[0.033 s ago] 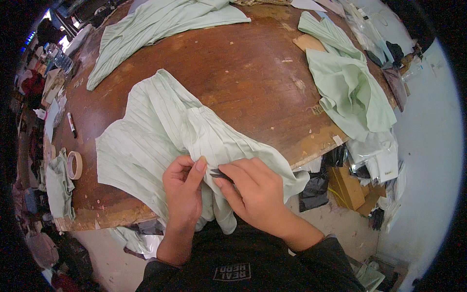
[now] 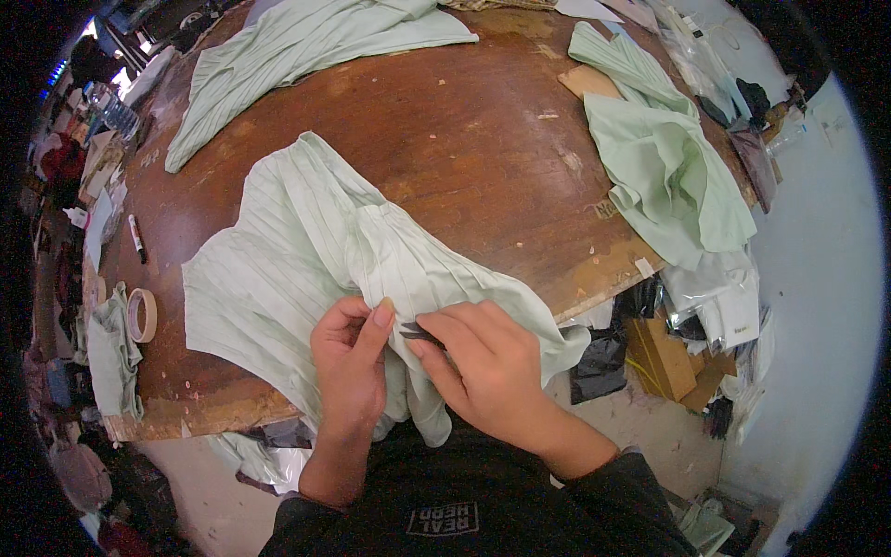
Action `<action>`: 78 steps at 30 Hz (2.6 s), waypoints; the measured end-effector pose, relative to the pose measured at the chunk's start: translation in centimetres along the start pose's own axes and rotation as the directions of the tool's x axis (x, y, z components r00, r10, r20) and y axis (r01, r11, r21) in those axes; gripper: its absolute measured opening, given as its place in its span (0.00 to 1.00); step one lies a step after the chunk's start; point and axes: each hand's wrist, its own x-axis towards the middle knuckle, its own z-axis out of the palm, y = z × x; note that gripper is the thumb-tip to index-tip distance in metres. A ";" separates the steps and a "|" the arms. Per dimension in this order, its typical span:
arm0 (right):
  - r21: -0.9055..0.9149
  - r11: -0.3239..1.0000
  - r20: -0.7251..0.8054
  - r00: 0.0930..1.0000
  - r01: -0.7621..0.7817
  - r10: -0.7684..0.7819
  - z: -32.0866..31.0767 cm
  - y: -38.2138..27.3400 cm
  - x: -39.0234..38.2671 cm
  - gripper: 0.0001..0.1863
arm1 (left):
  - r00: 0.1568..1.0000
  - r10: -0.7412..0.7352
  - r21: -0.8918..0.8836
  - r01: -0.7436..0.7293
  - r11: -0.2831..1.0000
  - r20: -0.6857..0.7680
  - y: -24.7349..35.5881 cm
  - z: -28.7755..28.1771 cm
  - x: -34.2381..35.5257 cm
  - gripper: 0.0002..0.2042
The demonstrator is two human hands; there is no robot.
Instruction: The person uses a small blade to cut along the pleats of a light green fabric laid on a wooden table. The hands hold the fabric steady while the blade is guided through the folds repeatedly.
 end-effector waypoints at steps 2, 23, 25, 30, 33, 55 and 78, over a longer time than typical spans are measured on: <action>-0.007 1.000 -0.011 1.000 0.012 -0.012 0.0 -0.1 0.0 0.11 | 1.000 0.014 -0.004 -0.014 1.000 0.003 -0.1 0.0 -0.1 0.03; -0.013 0.999 -0.014 0.999 0.050 -0.051 -0.2 0.3 0.4 0.09 | 1.000 -0.014 -0.053 0.015 0.998 0.027 -0.4 0.4 0.2 0.04; -0.029 0.999 -0.017 0.999 0.044 -0.044 -0.2 0.2 0.4 0.09 | 0.999 -0.020 -0.051 0.021 0.998 0.031 -0.4 0.5 0.2 0.04; 0.020 1.000 -0.026 0.999 0.021 -0.021 -0.1 0.5 0.0 0.10 | 0.998 -0.016 -0.043 0.018 0.999 0.057 -0.9 -0.2 0.1 0.03; 0.145 0.985 -0.053 0.994 -0.092 0.101 -0.5 0.4 -0.4 0.12 | 0.999 -0.030 0.018 0.029 0.999 0.038 -0.6 0.1 0.1 0.05; 0.273 0.944 0.050 0.983 -0.184 0.177 -1.4 1.7 -0.6 0.11 | 0.995 0.009 0.084 -0.017 0.996 0.095 -0.8 0.3 -0.5 0.07; 0.296 0.934 -0.036 0.975 -0.198 0.218 -0.3 2.1 -1.5 0.11 | 0.995 -0.036 -0.008 0.037 0.999 0.098 -0.9 0.4 -0.3 0.07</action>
